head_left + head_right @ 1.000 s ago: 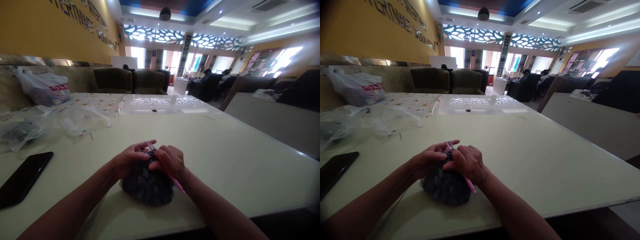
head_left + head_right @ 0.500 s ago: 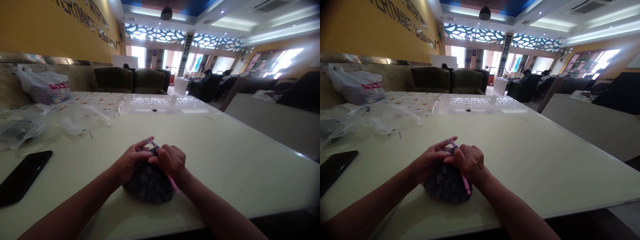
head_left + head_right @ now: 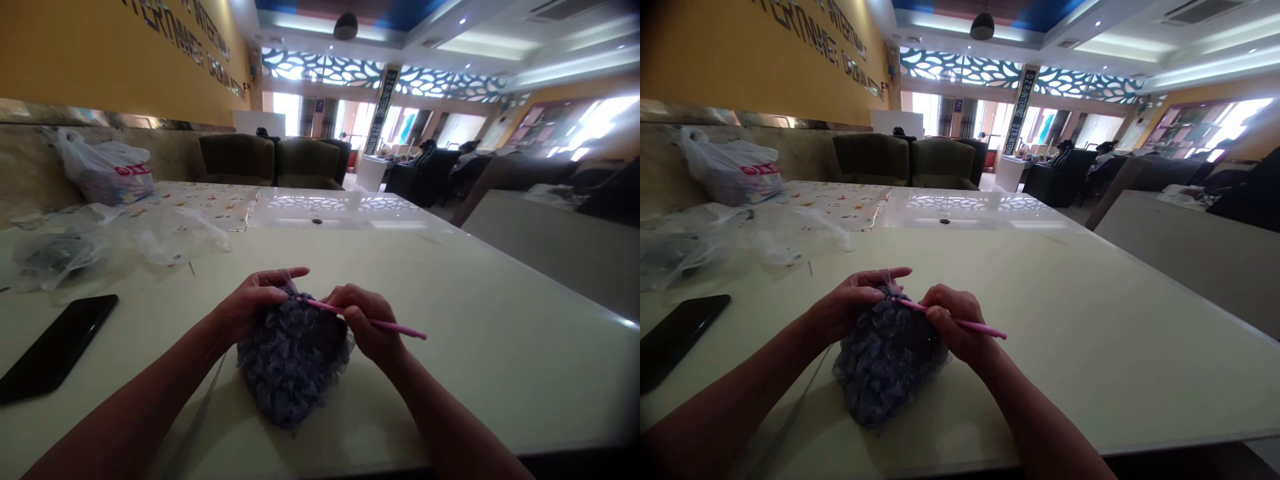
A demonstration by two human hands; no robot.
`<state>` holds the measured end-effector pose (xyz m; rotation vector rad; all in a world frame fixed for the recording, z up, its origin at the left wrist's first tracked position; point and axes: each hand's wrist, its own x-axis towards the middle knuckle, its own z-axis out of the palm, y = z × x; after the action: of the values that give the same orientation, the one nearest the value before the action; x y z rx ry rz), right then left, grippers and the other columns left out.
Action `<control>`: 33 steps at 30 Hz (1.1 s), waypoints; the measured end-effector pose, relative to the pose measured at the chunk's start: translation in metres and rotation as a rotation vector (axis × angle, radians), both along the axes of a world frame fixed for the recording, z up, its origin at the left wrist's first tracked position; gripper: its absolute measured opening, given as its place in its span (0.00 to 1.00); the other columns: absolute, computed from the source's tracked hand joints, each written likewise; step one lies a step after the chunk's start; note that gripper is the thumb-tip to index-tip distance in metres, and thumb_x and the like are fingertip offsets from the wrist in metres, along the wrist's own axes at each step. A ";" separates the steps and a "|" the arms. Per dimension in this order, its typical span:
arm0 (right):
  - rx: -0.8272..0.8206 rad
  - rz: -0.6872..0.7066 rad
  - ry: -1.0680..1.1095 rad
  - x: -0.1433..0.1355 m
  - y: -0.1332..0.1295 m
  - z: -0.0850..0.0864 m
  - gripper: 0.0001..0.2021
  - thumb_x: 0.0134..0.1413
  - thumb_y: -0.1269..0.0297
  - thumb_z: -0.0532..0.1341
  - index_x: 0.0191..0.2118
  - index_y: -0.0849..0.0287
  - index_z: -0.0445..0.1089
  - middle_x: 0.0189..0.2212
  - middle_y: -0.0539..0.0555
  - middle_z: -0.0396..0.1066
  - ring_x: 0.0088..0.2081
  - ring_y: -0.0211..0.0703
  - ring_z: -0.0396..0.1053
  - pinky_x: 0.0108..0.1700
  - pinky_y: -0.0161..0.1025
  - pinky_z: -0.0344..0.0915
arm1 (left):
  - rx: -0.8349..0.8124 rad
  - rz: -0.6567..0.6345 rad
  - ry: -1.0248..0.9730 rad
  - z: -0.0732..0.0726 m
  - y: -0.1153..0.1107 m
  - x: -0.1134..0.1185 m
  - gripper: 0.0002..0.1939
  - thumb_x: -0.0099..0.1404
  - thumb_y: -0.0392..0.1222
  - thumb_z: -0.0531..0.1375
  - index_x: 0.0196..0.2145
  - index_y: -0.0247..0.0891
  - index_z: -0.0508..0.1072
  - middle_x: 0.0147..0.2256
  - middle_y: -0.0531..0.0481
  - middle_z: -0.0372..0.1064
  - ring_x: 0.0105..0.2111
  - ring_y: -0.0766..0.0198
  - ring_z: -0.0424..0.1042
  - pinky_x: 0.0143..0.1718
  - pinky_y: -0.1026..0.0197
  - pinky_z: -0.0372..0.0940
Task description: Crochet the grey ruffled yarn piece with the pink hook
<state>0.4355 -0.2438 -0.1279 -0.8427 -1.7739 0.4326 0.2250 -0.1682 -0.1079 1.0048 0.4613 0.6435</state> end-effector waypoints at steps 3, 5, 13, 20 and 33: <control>0.015 -0.051 -0.019 -0.004 0.002 -0.002 0.23 0.65 0.43 0.52 0.30 0.59 0.66 0.24 0.50 0.67 0.24 0.37 0.62 0.27 0.34 0.58 | 0.055 0.010 0.025 -0.004 -0.009 0.006 0.29 0.52 0.33 0.69 0.53 0.39 0.75 0.35 0.49 0.76 0.34 0.63 0.73 0.41 0.60 0.65; 0.096 -0.164 -0.125 -0.008 0.002 -0.002 0.24 0.62 0.41 0.55 0.31 0.59 0.67 0.23 0.49 0.66 0.23 0.36 0.61 0.27 0.34 0.57 | 0.070 -0.007 0.027 -0.007 -0.016 0.011 0.29 0.54 0.35 0.69 0.54 0.42 0.75 0.40 0.47 0.77 0.39 0.59 0.74 0.46 0.57 0.65; 0.034 -0.210 0.144 -0.004 -0.004 0.012 0.21 0.64 0.45 0.54 0.31 0.58 0.69 0.22 0.49 0.67 0.23 0.36 0.62 0.25 0.33 0.57 | 1.122 0.113 0.598 0.011 0.003 -0.010 0.18 0.68 0.52 0.57 0.51 0.46 0.78 0.59 0.44 0.66 0.64 0.44 0.53 0.66 0.40 0.33; 0.040 -0.269 0.194 -0.011 -0.002 0.005 0.25 0.62 0.39 0.53 0.30 0.58 0.68 0.21 0.49 0.66 0.22 0.37 0.61 0.23 0.34 0.57 | 0.747 0.226 0.383 0.008 -0.004 -0.009 0.28 0.64 0.55 0.61 0.60 0.46 0.69 0.56 0.41 0.69 0.57 0.45 0.64 0.60 0.44 0.54; 0.459 -0.261 -0.366 -0.014 0.004 0.000 0.26 0.65 0.41 0.49 0.31 0.60 0.65 0.23 0.50 0.61 0.24 0.36 0.58 0.27 0.35 0.54 | 0.192 0.115 0.086 -0.001 -0.032 0.012 0.48 0.58 0.35 0.68 0.69 0.55 0.48 0.37 0.53 0.72 0.38 0.65 0.71 0.45 0.60 0.63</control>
<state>0.4211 -0.2394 -0.1281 -0.8382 -1.9513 -0.3128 0.2366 -0.2000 -0.1086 1.1971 0.5430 0.7604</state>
